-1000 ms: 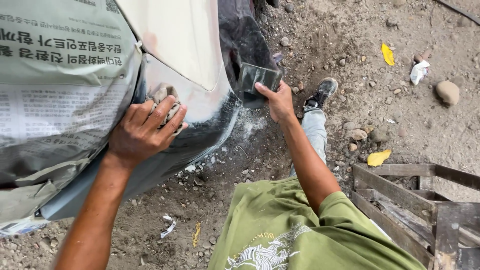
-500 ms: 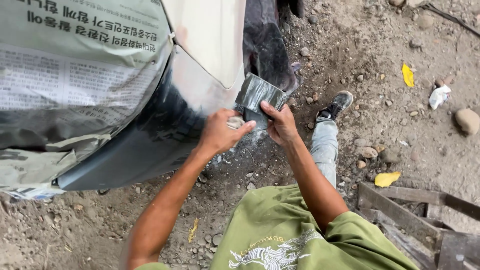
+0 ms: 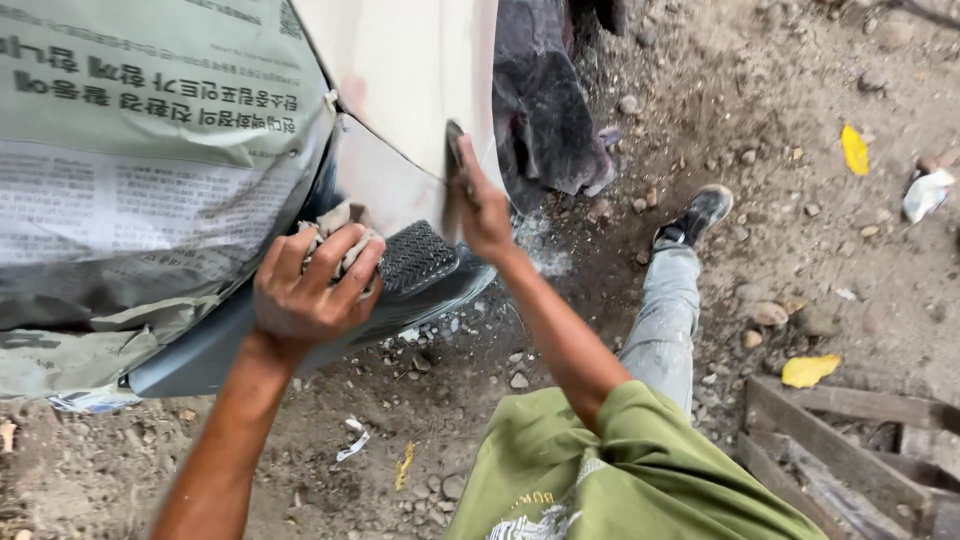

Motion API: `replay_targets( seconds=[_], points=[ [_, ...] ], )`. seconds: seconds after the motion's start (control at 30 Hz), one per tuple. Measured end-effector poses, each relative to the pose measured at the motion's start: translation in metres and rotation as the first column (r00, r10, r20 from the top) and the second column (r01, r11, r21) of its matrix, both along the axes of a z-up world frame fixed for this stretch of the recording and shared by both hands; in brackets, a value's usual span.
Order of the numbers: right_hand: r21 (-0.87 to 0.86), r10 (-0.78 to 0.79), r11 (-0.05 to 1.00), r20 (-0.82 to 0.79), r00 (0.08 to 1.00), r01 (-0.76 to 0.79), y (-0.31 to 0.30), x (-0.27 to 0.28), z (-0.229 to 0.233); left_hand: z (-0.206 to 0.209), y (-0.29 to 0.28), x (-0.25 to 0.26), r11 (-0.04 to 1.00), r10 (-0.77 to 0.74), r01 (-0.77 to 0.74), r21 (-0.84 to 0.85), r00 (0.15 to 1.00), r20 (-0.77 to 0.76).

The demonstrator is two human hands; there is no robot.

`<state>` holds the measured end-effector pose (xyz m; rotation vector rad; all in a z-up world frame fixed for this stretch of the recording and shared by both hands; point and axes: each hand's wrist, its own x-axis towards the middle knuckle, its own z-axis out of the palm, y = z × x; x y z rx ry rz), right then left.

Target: The person sands the side panel of a white car using a sanding block, focusing on the area around the door handle and lower edge. They periodically wipe the surface with a cloth and dip the sanding block into a bucket of water before resuming sanding.

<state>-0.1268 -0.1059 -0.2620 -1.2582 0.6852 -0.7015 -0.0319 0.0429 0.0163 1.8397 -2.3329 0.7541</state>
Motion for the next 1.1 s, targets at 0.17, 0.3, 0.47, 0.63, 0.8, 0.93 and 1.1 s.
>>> replay_targets(
  seconds=[0.17,0.3,0.47,0.63,0.8,0.93,1.1],
  points=[
    [-0.366,-0.238,0.898,0.065,0.969,0.245,0.039,0.037,0.005,-0.007,-0.005,0.028,0.985,-0.169,0.166,0.035,0.98,0.107],
    [-0.183,-0.255,0.95,0.02,0.967,0.254,0.038,0.036,0.027,-0.008,-0.005,0.028,0.984,-0.161,0.158,0.078,0.986,0.034],
    [-0.208,-0.209,0.956,0.005,0.978,0.205,0.028,0.038,0.037,-0.003,-0.009,0.026,0.985,-0.137,0.14,0.1,0.99,-0.029],
    [-0.214,-0.201,0.955,0.033,0.979,0.204,0.046,0.023,0.038,-0.003,-0.004,0.023,0.987,-0.116,0.121,0.101,0.992,-0.052],
    [-0.154,-0.249,0.955,0.04,0.968,0.252,0.03,0.033,0.035,-0.008,-0.007,0.029,0.984,-0.12,0.131,0.122,0.989,-0.091],
    [0.009,-0.175,0.984,0.083,0.981,0.175,0.036,0.025,0.044,-0.003,-0.01,0.025,0.988,-0.116,0.123,0.095,0.99,-0.082],
    [0.427,-0.068,0.896,-0.132,0.989,0.119,-0.009,0.017,0.017,-0.007,-0.009,0.024,0.986,-0.123,0.132,0.105,0.989,-0.082]
  ],
)
